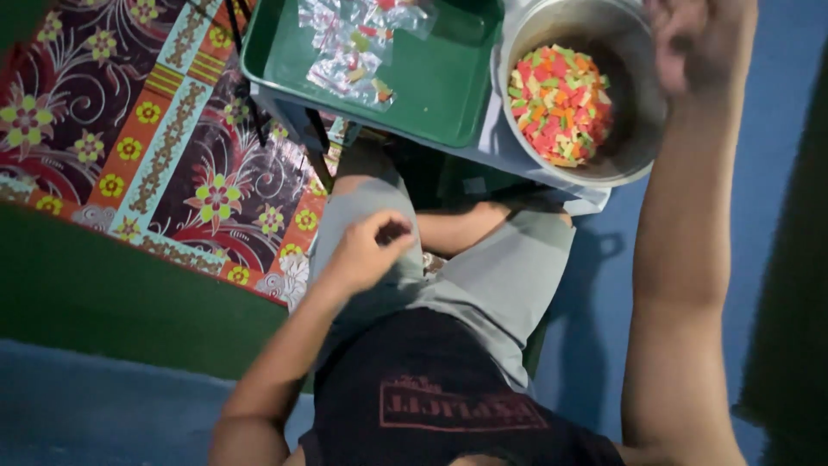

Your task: Packaging small colorful snacks into individual plastic bags from a large pot while sitting on the floor.

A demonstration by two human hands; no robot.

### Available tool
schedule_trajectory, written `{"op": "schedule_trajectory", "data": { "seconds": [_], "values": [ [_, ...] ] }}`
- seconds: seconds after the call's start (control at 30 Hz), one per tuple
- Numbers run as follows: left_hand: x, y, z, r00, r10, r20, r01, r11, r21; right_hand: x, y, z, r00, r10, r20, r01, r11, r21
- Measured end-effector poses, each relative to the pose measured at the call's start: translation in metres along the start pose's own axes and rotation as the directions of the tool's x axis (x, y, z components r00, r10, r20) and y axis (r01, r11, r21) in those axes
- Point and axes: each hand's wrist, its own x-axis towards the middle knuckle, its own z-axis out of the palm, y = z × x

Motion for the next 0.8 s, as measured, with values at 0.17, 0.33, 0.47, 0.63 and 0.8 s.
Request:
{"op": "schedule_trajectory", "data": {
  "seconds": [0.17, 0.33, 0.47, 0.63, 0.8],
  "values": [
    [0.050, 0.026, -0.047, 0.976, 0.187, -0.108, -0.157, 0.959, 0.237, -0.151, 0.017, 0.089, 0.943, 0.152, 0.296, 0.028, 0.850, -0.526],
    [0.136, 0.013, -0.092, 0.830, 0.529, -0.177, -0.300, 0.691, 0.657, -0.242, 0.084, 0.078, 0.759, 0.527, 0.383, -0.195, 0.744, -0.639],
    [0.201, -0.022, -0.121, 0.904, 0.375, -0.204, 0.026, 0.430, 0.902, -0.300, 0.142, 0.054, 0.816, 0.576, -0.054, -0.543, 0.730, -0.415],
    [0.235, -0.062, -0.134, 0.937, 0.219, -0.273, 0.152, 0.449, 0.880, -0.334, 0.172, 0.025, 0.809, 0.483, -0.334, -0.557, 0.812, -0.175],
    [0.228, -0.057, -0.139, 0.938, 0.244, -0.245, 0.066, 0.569, 0.820, -0.329, 0.181, 0.033, 0.824, 0.469, -0.318, -0.531, 0.836, -0.142]
  ]
}}
